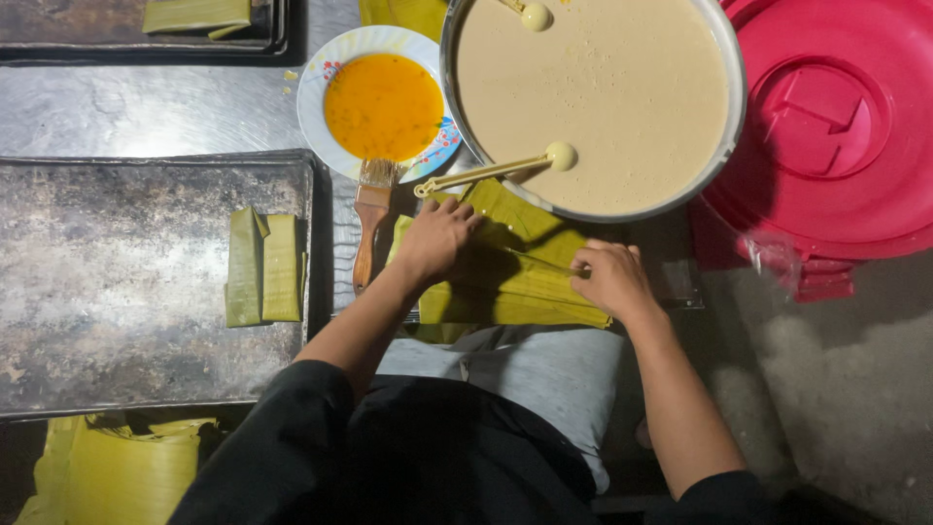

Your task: The person scoops a beige batter onto a banana leaf, folds the leaf to enclose the batter, and places the wrapped packet onto a metal tray. The person repeats this process multiple times, arranging the finished packets in rows on the tray.

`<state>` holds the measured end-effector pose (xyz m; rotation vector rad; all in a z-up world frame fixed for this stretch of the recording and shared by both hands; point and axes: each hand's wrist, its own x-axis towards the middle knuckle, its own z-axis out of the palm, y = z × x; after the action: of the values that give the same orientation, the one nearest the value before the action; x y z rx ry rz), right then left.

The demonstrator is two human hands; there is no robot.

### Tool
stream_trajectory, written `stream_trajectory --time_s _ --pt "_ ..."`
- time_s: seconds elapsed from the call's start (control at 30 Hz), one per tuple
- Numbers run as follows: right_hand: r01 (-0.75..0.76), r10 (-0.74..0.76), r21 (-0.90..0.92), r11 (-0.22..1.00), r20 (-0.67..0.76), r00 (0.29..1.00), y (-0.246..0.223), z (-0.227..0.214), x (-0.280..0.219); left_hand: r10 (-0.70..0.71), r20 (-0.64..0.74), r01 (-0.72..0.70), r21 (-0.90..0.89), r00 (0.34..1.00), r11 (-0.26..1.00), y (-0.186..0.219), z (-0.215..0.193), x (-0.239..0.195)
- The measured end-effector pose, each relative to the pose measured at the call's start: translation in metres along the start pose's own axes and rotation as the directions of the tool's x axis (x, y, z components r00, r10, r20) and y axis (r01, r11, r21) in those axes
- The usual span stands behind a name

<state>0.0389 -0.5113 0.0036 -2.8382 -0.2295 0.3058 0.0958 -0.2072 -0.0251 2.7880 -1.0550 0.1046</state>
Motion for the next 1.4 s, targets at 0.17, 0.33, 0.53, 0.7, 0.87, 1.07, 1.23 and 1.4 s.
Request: stream_trajectory --time_s 0.17,0.33,0.53,0.7,0.87,1.07,1.23,1.4 --pt "0.144 -0.139 0.023 0.989 -0.161 0.977 0.008 0.015 -0.020 0.140 0.102 -0.142 0.016 0.985 0.990 0.003 0.001 -0.017" --pt "0.158 -0.184 -0.136 0.978 -0.208 0.961 0.005 0.017 -0.047 0.056 0.195 -0.059 0.008 0.979 0.998 0.024 0.002 -0.051" --pt "0.031 -0.025 0.066 0.997 -0.094 0.995 0.006 0.013 -0.060 -0.136 0.221 0.111 0.122 0.966 0.986 0.081 0.006 -0.030" --pt "0.008 -0.002 0.037 0.999 -0.176 0.984 0.002 0.022 -0.060 -0.061 0.151 0.072 -0.066 0.987 0.995 0.156 0.015 0.004" --pt "-0.166 0.177 0.072 0.984 -0.206 0.962 0.008 0.014 -0.057 -0.146 0.178 0.141 0.042 0.973 0.989 0.186 0.029 0.008" --pt "-0.065 0.097 0.474 0.878 -0.045 0.994 0.002 -0.008 -0.062 -0.152 0.252 0.120 0.140 0.956 0.983 0.187 0.028 0.006" --pt "0.282 -0.234 0.206 0.937 -0.228 0.945 -0.022 0.012 -0.061 -0.067 0.380 0.031 0.099 0.922 0.995 0.163 0.012 -0.003" --pt "0.306 -0.246 0.167 0.937 -0.303 0.921 -0.028 0.032 -0.051 -0.214 0.276 0.215 0.029 0.937 0.976 0.111 -0.002 -0.041"
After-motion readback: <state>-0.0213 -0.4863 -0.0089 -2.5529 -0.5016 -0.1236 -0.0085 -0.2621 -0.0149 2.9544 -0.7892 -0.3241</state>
